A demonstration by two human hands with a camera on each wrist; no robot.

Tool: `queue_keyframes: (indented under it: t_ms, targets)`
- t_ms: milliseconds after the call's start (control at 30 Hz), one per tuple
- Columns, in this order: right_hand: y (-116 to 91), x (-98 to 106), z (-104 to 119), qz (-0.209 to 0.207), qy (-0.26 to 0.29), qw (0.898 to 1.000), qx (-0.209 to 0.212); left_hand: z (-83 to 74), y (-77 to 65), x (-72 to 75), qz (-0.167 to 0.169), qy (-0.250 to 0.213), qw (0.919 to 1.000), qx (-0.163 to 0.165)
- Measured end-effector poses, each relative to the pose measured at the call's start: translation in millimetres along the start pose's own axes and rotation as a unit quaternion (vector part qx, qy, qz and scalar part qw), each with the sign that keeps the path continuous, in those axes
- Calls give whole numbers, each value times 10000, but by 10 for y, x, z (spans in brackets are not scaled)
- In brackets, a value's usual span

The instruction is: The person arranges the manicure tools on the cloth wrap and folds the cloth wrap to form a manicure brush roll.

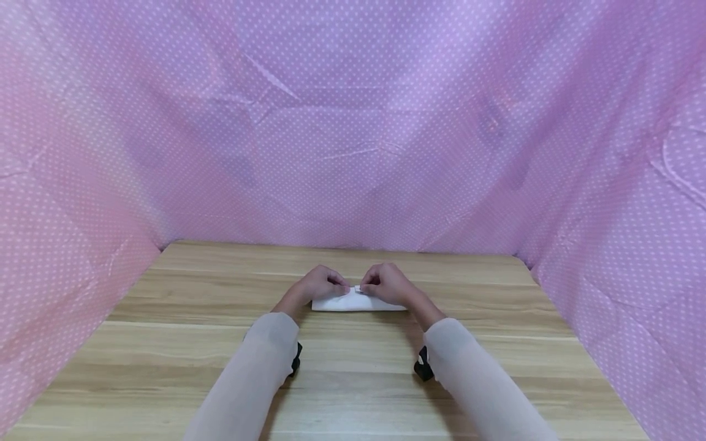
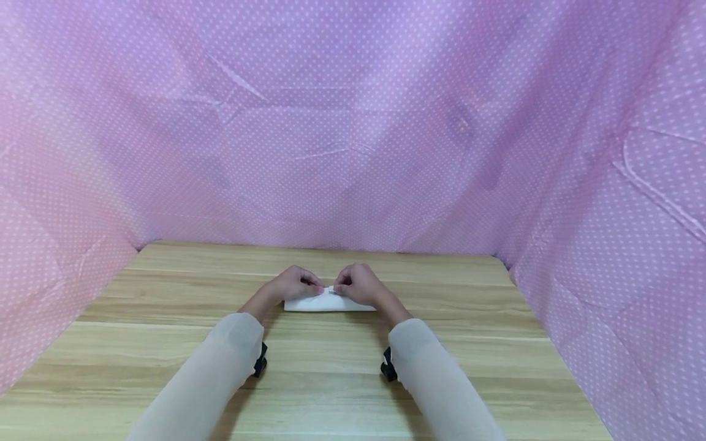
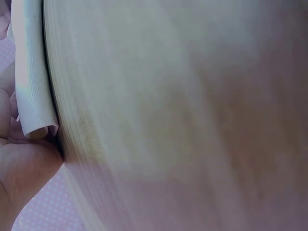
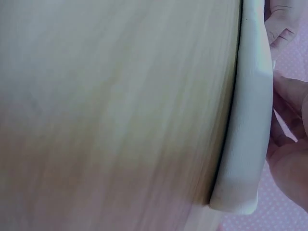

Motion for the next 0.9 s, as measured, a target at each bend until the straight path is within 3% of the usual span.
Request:
queue_keyframes:
  t_ms: [200,500,900]
  targets:
    - [60,-12,-75,112,290,9986,-437,-30,-23,4,-20,6,10000,42]
    - [96,3,-201,486,-15,9888,-1409,-48,-21,-7,22,7,10000,-37]
    - [117,-10,-168,420,-132,9880,-1478,-11,-9,-8,114,-40,9999,101]
Point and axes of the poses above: each hand's wrist, its own y-axis towards the middle knuckle, its own x-axis out of the back of the hand, z = x × y, the point moved 8 cm from there along y, towards the middle knuckle, and after that the axes turned 9 degrees about -x, right-handed, at the moved point
